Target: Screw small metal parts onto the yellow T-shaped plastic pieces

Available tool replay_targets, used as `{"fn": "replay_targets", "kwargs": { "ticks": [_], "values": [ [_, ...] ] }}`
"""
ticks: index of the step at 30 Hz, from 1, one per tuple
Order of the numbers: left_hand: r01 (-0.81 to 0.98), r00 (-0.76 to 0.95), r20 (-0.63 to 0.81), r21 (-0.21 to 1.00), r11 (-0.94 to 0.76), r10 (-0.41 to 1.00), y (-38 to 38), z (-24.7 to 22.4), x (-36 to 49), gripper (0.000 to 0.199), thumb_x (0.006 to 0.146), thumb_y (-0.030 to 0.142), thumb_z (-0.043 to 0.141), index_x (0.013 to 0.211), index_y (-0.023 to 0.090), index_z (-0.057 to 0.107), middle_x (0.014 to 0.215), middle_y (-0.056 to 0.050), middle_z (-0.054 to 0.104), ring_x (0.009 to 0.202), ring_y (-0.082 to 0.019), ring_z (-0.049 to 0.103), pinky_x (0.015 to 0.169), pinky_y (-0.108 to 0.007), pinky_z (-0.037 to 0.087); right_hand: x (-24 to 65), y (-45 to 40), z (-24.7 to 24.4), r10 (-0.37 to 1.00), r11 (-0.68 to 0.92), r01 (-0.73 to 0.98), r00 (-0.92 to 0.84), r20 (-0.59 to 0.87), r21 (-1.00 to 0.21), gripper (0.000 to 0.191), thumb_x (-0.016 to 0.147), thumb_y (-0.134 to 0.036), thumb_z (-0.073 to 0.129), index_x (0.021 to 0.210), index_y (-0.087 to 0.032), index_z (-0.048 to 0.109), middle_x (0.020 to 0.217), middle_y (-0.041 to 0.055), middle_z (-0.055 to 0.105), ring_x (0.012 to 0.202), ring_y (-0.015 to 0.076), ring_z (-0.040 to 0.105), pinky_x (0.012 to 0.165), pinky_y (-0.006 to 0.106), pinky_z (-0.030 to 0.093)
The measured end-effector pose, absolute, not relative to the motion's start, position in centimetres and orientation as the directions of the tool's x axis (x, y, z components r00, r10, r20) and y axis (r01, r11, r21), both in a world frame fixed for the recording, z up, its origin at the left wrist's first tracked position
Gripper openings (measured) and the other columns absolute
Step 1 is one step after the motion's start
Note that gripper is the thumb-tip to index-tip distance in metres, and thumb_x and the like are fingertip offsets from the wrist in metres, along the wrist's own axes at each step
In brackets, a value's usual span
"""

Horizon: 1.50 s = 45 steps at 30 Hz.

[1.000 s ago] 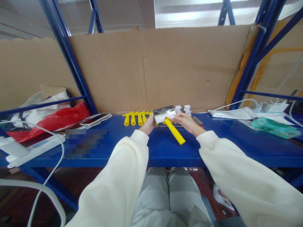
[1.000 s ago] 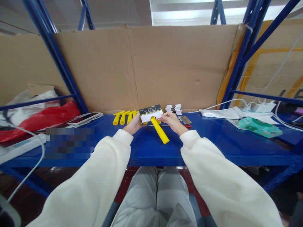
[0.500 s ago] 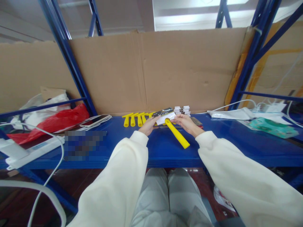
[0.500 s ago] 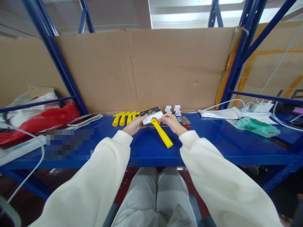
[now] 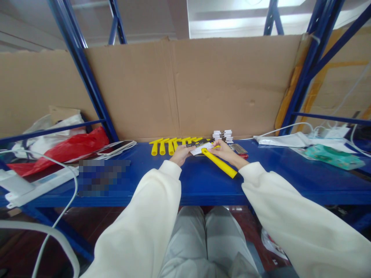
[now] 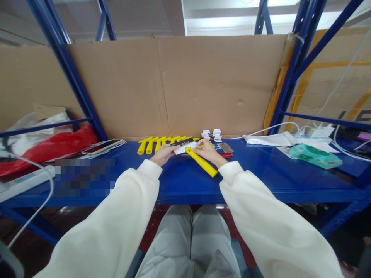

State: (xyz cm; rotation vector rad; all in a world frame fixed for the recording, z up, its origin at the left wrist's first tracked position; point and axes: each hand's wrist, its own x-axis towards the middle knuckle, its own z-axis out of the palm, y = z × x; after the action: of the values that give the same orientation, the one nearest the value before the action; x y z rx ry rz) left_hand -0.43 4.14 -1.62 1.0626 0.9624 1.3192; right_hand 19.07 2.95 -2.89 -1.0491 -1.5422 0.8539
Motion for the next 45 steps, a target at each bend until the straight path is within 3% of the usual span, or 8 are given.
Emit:
{"fn": "replay_targets", "kwargs": {
  "ticks": [5,12,22,26,30,35,40,45],
  "values": [
    [-0.239,0.018,0.049,0.97,-0.043,0.999,4.2,-1.6,-0.6,0.013,0.071,0.001,0.073,0.078,0.011,0.07,0.075,-0.01,0.074,0.09,-0.024,0.072,0.085,-0.037,0.059,19.1,2.9,-3.0,0.86,0.503,0.381,-0.13,0.494,-0.775,0.041,0.064,-0.038,0.078,0.084,-0.024,0.046,0.084,-0.0034,0.058,0.068,0.0124,0.057,0.064,0.027,0.048],
    [-0.226,0.019,0.066,0.972,-0.06,0.998,3.6,-1.4,-0.3,0.015,0.072,0.001,0.071,0.083,0.011,0.069,0.082,-0.009,0.074,0.091,-0.022,0.071,0.086,-0.038,0.059,18.7,1.5,-2.1,0.818,0.565,0.441,-0.412,0.402,-0.698,0.027,0.07,-0.013,0.064,0.094,-0.022,0.056,0.094,-0.0004,0.06,0.057,0.0101,0.056,0.065,0.029,0.05],
    [-0.283,0.103,0.083,0.958,-0.051,0.991,2.7,-0.4,0.0,0.023,0.08,0.008,0.07,0.101,0.014,0.063,0.095,-0.008,0.069,0.083,-0.016,0.068,0.072,-0.03,0.06,21.4,0.9,0.9,0.713,0.698,0.545,-0.47,0.521,-0.463,0.027,0.067,-0.007,0.062,0.085,-0.023,0.075,0.088,0.0032,0.07,0.081,0.0185,0.065,0.084,0.031,0.051],
    [-0.254,0.075,0.062,0.966,-0.041,0.995,2.6,-0.4,-0.1,0.021,0.081,0.013,0.07,0.1,0.016,0.062,0.099,-0.008,0.067,0.083,-0.014,0.066,0.065,-0.024,0.058,27.2,1.0,4.2,0.811,0.531,0.762,-0.331,0.483,-0.371,0.034,0.063,0.0,0.062,0.084,-0.023,0.076,0.09,0.0032,0.073,0.084,0.02,0.065,0.087,0.032,0.05],
    [-0.214,0.036,0.057,0.976,-0.048,0.998,2.9,-0.5,-0.3,0.021,0.077,0.012,0.073,0.095,0.016,0.062,0.092,-0.006,0.067,0.077,-0.013,0.065,0.058,-0.02,0.054,35.2,0.5,7.1,0.921,0.127,0.956,-0.015,0.39,-0.264,0.035,0.072,0.0,0.06,0.1,-0.014,0.074,0.079,0.0049,0.071,0.06,0.0144,0.06,0.072,0.029,0.05],
    [-0.137,-0.01,0.05,0.989,-0.051,0.999,3.1,-0.4,-0.1,0.024,0.074,0.009,0.072,0.095,0.016,0.063,0.084,-0.004,0.065,0.069,-0.012,0.064,0.051,-0.017,0.049,43.1,-0.6,6.7,0.884,-0.351,0.913,0.396,0.249,-0.209,0.043,0.082,0.0,0.053,0.123,-0.007,0.065,0.074,0.0093,0.07,0.046,0.0139,0.055,0.06,0.028,0.047],
    [-0.084,0.017,0.052,0.995,-0.051,0.998,2.8,-0.3,0.4,0.02,0.077,0.009,0.067,0.095,0.016,0.062,0.088,-0.007,0.067,0.068,-0.012,0.064,0.048,-0.017,0.047,46.4,0.9,3.4,0.855,-0.395,0.897,0.437,0.28,-0.195,0.041,0.083,-0.003,0.051,0.121,-0.002,0.065,0.097,0.0215,0.072,0.064,0.0183,0.064,0.073,0.029,0.05],
    [-0.05,0.103,0.068,0.997,-0.064,0.992,2.6,-0.6,0.9,0.021,0.075,0.012,0.071,0.095,0.015,0.065,0.094,-0.009,0.069,0.071,-0.014,0.066,0.048,-0.019,0.047,48.5,4.5,0.6,0.855,-0.397,0.914,0.403,0.325,-0.09,0.037,0.077,-0.004,0.053,0.108,-0.006,0.072,0.098,0.025,0.071,0.095,0.028,0.068,0.085,0.034,0.05]
  ]
}}
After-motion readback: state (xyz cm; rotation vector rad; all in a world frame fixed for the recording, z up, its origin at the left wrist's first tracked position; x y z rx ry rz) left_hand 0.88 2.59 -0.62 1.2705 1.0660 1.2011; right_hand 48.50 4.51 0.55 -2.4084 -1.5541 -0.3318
